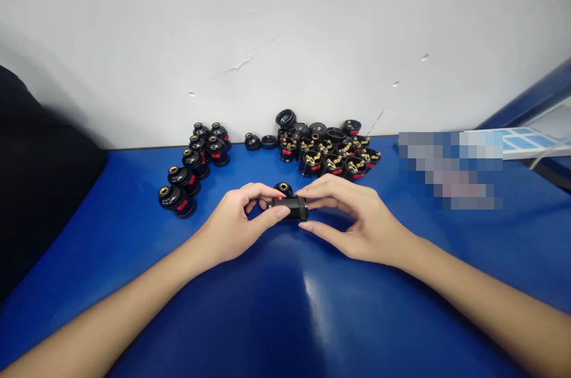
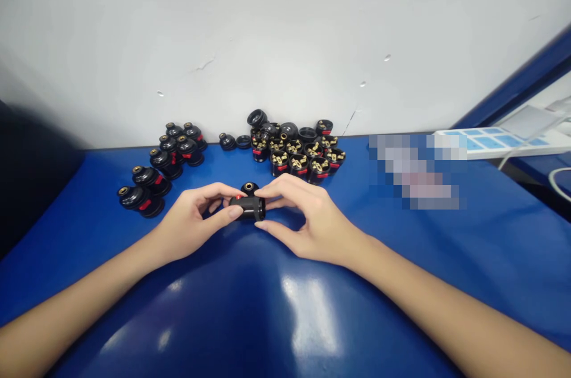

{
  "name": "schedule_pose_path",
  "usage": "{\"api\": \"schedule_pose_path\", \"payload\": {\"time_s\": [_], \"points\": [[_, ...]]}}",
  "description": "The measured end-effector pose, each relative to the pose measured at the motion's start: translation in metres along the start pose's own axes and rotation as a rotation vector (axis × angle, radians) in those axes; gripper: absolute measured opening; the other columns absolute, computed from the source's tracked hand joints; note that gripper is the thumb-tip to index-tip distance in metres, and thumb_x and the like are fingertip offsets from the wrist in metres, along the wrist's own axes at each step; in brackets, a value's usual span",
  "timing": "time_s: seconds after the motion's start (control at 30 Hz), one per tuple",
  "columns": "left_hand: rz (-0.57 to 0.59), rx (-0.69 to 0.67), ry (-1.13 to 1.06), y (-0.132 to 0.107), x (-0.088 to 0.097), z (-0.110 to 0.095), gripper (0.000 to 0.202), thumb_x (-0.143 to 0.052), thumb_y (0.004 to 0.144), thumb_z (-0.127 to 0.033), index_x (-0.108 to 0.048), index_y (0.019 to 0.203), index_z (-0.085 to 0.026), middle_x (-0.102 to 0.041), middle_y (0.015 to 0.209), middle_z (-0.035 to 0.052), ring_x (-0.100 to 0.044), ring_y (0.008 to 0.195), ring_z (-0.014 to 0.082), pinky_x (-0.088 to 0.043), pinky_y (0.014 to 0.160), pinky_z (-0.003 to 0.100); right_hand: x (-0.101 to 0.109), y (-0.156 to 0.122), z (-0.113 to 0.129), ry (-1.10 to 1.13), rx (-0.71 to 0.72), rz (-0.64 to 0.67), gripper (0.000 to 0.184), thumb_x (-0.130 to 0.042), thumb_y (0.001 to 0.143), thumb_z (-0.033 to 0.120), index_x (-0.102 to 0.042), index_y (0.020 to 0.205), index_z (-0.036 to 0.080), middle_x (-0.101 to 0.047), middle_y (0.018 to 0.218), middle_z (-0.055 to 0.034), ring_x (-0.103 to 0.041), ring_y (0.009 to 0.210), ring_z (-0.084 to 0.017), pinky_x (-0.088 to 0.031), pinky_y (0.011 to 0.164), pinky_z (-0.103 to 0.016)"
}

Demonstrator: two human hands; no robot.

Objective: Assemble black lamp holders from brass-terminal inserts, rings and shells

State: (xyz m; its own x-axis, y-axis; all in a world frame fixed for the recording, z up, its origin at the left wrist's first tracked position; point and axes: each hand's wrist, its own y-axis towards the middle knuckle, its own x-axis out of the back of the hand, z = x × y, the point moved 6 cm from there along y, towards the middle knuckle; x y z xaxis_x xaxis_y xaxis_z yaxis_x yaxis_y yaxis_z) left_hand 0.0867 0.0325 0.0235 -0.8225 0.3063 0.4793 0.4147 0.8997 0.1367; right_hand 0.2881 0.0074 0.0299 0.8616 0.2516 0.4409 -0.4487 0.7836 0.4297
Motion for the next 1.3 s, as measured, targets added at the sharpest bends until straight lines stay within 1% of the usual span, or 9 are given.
{"api": "schedule_pose_path", "payload": {"time_s": [0.2, 0.47, 0.6, 0.7, 0.8, 0.9, 0.97, 1.1, 1.3], "points": [[-0.043, -0.079, 0.06, -0.005, 0.0, -0.004, 0.022, -0.079, 0.094, -0.036, -0.08, 0.11, -0.022, -0.073, 0.097, 0.0046, -0.065, 0.084, 0.0185, -0.05, 0.076, 0.033, -0.003, 0.0, 0.0, 0.008, -0.052, 0.002, 0.032, -0.082, 0.094, 0.026, -0.071, 0.125, 0.023, -0.074, 0.113, -0.0097, -0.081, 0.102, -0.025, -0.073, 0.097, -0.042], [-0.049, -0.297, 0.181, -0.008, 0.0, -0.014, 0.02, -0.078, 0.099, -0.03, -0.073, 0.115, -0.02, -0.075, 0.103, 0.006, -0.068, 0.096, 0.0202, -0.055, 0.085, 0.035, -0.004, 0.001, -0.002, 0.068, -0.094, -0.004, 0.032, -0.082, 0.093, 0.026, -0.07, 0.122, 0.022, -0.076, 0.111, -0.0087, -0.082, 0.098, -0.025, -0.072, 0.096, -0.043], [-0.089, -0.484, 0.278, -0.009, -0.003, -0.02, 0.022, -0.08, 0.098, -0.027, -0.07, 0.117, -0.02, -0.078, 0.106, 0.0068, -0.067, 0.1, 0.0213, -0.057, 0.092, 0.037, -0.002, 0.003, 0.001, -0.062, -0.052, 0.021, 0.035, -0.08, 0.093, 0.021, -0.069, 0.125, 0.025, -0.072, 0.115, -0.0088, -0.079, 0.106, -0.025, -0.071, 0.099, -0.042], [-0.073, -0.558, 0.337, -0.008, -0.005, -0.021, 0.03, -0.078, 0.099, -0.031, -0.067, 0.125, -0.02, -0.078, 0.115, 0.0091, -0.067, 0.109, 0.0234, -0.057, 0.1, 0.042, -0.002, 0.003, 0.0, -0.133, -0.045, 0.055, 0.036, -0.077, 0.092, 0.018, -0.07, 0.126, 0.027, -0.071, 0.115, -0.0085, -0.077, 0.107, -0.025, -0.071, 0.099, -0.043], [-0.028, -0.545, 0.387, -0.006, -0.005, -0.014, 0.037, -0.067, 0.106, -0.03, -0.061, 0.141, -0.019, -0.07, 0.142, 0.0143, -0.062, 0.132, 0.0273, -0.052, 0.116, 0.05, 0.0, 0.003, -0.005, -0.102, -0.086, 0.049, 0.031, -0.076, 0.092, 0.017, -0.072, 0.121, 0.026, -0.072, 0.115, -0.0076, -0.078, 0.108, -0.025, -0.071, 0.1, -0.042], [0.017, -0.537, 0.443, -0.003, -0.005, -0.006, 0.04, -0.05, 0.112, -0.02, -0.055, 0.152, -0.022, -0.059, 0.16, 0.014, -0.051, 0.15, 0.0286, -0.044, 0.125, 0.057, 0.002, 0.003, -0.013, -0.042, -0.137, 0.019, 0.027, -0.078, 0.09, 0.018, -0.073, 0.115, 0.024, -0.076, 0.115, -0.0067, -0.08, 0.109, -0.025, -0.07, 0.102, -0.042], [0.039, -0.548, 0.465, -0.002, -0.005, -0.002, 0.041, -0.047, 0.112, -0.017, -0.055, 0.152, -0.023, -0.062, 0.156, 0.0122, -0.052, 0.15, 0.0285, -0.045, 0.125, 0.057, 0.002, 0.003, -0.018, 0.004, -0.167, -0.003, 0.025, -0.081, 0.087, 0.021, -0.072, 0.111, 0.023, -0.079, 0.115, -0.0068, -0.081, 0.109, -0.026, -0.069, 0.103, -0.044], [0.02, -0.535, 0.472, 0.0, -0.002, 0.0, 0.03, -0.058, 0.109, -0.022, -0.063, 0.138, -0.022, -0.072, 0.136, 0.0107, -0.062, 0.131, 0.0266, -0.051, 0.117, 0.05, 0.002, 0.001, -0.026, 0.059, -0.221, -0.024, 0.026, -0.087, 0.086, 0.032, -0.072, 0.105, 0.022, -0.081, 0.116, -0.008, -0.083, 0.108, -0.027, -0.069, 0.103, -0.046], [0.012, -0.476, 0.442, 0.001, 0.002, -0.001, 0.026, -0.063, 0.106, -0.021, -0.061, 0.132, -0.022, -0.073, 0.133, 0.0098, -0.063, 0.126, 0.0256, -0.052, 0.112, 0.046, 0.001, 0.0, -0.024, -0.119, -0.151, -0.022, 0.034, -0.094, 0.082, 0.037, -0.064, 0.092, 0.023, -0.078, 0.125, -0.0103, -0.079, 0.111, -0.029, -0.068, 0.1, -0.048]]}}
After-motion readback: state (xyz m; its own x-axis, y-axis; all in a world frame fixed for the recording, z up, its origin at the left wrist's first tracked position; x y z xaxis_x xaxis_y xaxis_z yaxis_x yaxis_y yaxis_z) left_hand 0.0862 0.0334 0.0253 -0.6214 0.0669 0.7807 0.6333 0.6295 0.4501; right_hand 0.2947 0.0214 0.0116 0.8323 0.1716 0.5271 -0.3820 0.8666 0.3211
